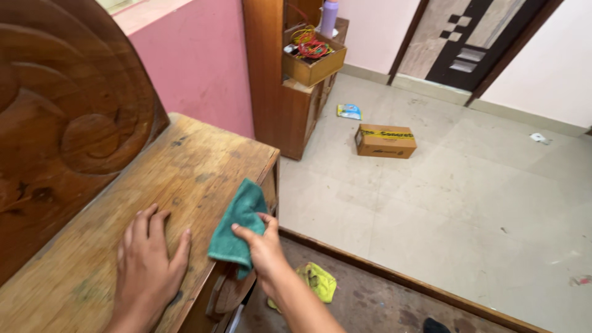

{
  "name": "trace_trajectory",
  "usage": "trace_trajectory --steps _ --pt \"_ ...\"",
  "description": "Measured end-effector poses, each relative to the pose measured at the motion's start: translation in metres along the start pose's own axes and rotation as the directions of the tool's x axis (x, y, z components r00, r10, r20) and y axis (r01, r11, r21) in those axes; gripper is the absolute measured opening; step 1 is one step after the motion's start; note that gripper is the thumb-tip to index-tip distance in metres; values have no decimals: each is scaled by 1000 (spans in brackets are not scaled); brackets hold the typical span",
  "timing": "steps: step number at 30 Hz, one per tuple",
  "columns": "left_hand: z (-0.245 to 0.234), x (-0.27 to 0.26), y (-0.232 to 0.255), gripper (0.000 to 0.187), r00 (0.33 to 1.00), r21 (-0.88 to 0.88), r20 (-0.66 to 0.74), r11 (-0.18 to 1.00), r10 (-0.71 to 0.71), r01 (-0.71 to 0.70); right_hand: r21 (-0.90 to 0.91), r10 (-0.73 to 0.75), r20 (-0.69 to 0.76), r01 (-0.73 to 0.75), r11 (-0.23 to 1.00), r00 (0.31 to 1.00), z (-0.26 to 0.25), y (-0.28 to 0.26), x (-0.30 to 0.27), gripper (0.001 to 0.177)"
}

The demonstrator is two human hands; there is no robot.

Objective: The person wipes the carved wooden headboard and the top surface of a wooden dresser with a green cloth. The person then opens a lower cabinet door and wipes the inside of the door and the cabinet interior.

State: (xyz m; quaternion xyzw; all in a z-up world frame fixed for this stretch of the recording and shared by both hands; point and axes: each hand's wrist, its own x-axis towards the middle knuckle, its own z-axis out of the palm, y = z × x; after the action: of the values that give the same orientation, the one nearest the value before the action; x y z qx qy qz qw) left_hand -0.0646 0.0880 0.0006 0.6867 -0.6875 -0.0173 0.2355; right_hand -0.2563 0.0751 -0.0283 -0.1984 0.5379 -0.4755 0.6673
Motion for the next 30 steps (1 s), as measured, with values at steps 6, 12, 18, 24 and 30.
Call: trace_trajectory --steps 6,12,18,24,30 --pt "-5 1 8 55 1000 41 24 999 -19 18 160 101 8 -100 982 995 -10 -3 6 71" --pt "-8 -2 9 54 1000 15 -23 1000 -15 15 146 172 191 -201 969 966 -10 -1 8 41" --pt "-8 -3 8 58 1000 11 3 1000 -10 10 281 150 298 -237 930 943 -25 17 25 35" --pt "-5 9 13 67 898 -105 173 915 404 -390 340 121 287 -219 915 950 -36 33 38 36" --pt "-17 11 20 79 889 -80 256 924 381 -373 391 107 227 -192 900 968 -28 39 39 35"
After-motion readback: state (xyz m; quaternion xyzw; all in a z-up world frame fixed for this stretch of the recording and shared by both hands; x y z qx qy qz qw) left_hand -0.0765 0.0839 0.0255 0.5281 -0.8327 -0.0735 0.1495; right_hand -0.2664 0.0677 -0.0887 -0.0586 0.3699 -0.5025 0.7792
